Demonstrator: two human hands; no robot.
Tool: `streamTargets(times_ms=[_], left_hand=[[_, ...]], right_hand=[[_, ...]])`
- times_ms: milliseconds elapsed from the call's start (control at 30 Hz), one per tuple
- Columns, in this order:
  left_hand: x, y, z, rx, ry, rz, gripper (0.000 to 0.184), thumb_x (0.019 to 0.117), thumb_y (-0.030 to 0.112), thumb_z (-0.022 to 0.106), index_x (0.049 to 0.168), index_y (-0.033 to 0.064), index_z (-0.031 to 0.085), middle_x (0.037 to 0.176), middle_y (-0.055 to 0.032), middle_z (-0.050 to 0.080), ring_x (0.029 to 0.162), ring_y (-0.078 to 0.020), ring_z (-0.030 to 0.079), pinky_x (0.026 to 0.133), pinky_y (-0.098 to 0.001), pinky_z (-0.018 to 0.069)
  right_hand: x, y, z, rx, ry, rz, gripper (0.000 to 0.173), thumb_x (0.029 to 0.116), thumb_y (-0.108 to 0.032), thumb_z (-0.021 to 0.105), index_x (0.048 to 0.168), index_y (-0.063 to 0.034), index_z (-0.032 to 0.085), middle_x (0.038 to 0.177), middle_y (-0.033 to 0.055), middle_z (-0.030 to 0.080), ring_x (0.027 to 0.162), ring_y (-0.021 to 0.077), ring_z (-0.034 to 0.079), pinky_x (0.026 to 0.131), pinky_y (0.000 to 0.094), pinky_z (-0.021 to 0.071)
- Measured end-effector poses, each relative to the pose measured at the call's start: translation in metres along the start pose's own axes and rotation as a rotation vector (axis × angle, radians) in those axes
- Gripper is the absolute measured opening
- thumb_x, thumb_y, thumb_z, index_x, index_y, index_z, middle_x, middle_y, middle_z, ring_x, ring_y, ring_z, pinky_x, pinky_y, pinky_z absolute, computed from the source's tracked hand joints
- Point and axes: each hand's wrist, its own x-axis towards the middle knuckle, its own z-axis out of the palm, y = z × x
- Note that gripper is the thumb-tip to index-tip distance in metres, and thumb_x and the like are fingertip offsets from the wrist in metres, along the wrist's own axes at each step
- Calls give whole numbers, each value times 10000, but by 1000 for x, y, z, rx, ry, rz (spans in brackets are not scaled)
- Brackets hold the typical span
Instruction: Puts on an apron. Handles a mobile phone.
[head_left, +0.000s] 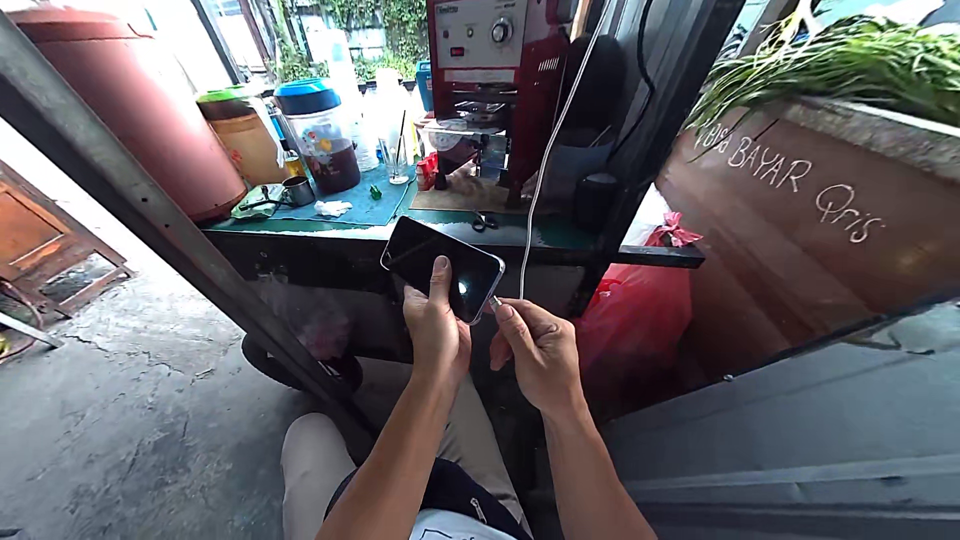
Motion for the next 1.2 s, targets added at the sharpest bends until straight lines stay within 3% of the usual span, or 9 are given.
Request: streamTargets(times_ms=[200, 333, 467, 567, 700, 1000, 1200], left_hand=[[2, -8, -2, 10, 15, 50, 329, 1043, 205, 589, 1337, 75, 519, 1114, -135, 689, 986, -236, 716, 853, -427, 616], [12, -16, -13, 63, 42, 100, 361, 1043, 170, 589, 1371, 54, 492, 1092, -162, 686, 964, -248, 719, 841, -432, 618], [20, -24, -26, 170, 24, 202, 471, 1021, 119, 621, 1428, 16, 407, 1199, -149, 645, 1074, -200, 682, 947, -378, 585], [23, -24, -32, 260, -47, 293, 537, 997, 88, 644, 1444, -14, 365, 1273, -146, 607, 1159, -167, 639, 1018, -333, 544], [16, -23, -33, 225, -101, 331, 508, 995, 51, 636, 1421, -23, 370, 1224, -148, 619, 1120, -168, 653, 991, -332, 559], [-7, -32, -25, 168, -111, 341, 500, 1002, 33, 615, 1431, -9, 361, 1208, -131, 622, 1105, -161, 661, 978, -328, 567], [-18, -26, -22, 193, -117, 348, 474, 1015, 72, 613, 1423, -17, 390, 1186, -147, 646, 1072, -203, 684, 963, -381, 586]], right_hand=[[0, 3, -3, 59, -6, 27, 263, 1071, -132, 488, 1068, 20, 703, 614, -20, 613, 485, 60, 579, 483, 219, 546], [0, 12, 4, -39, 13, 21, 250, 1063, -140, 509, 1070, 16, 704, 624, -44, 618, 489, 30, 575, 460, 186, 525], [1, 19, 1, -274, -2, 93, 252, 1047, -219, 543, 1014, -58, 735, 592, -88, 598, 462, -8, 538, 426, 158, 477], [7, 18, -8, -329, -111, 186, 274, 1049, -271, 533, 975, -108, 740, 573, -93, 579, 453, 7, 529, 428, 178, 473], [9, 12, -16, -323, -201, 183, 280, 1062, -269, 510, 995, -108, 729, 603, -91, 599, 497, 10, 557, 463, 169, 485], [-5, 8, -24, -368, -162, 139, 279, 1069, -239, 478, 985, -109, 710, 602, -100, 597, 505, 13, 569, 474, 171, 496], [-7, -3, -32, -335, -247, 68, 267, 1073, -225, 488, 1005, -83, 704, 647, -90, 621, 543, -8, 576, 496, 149, 492]])
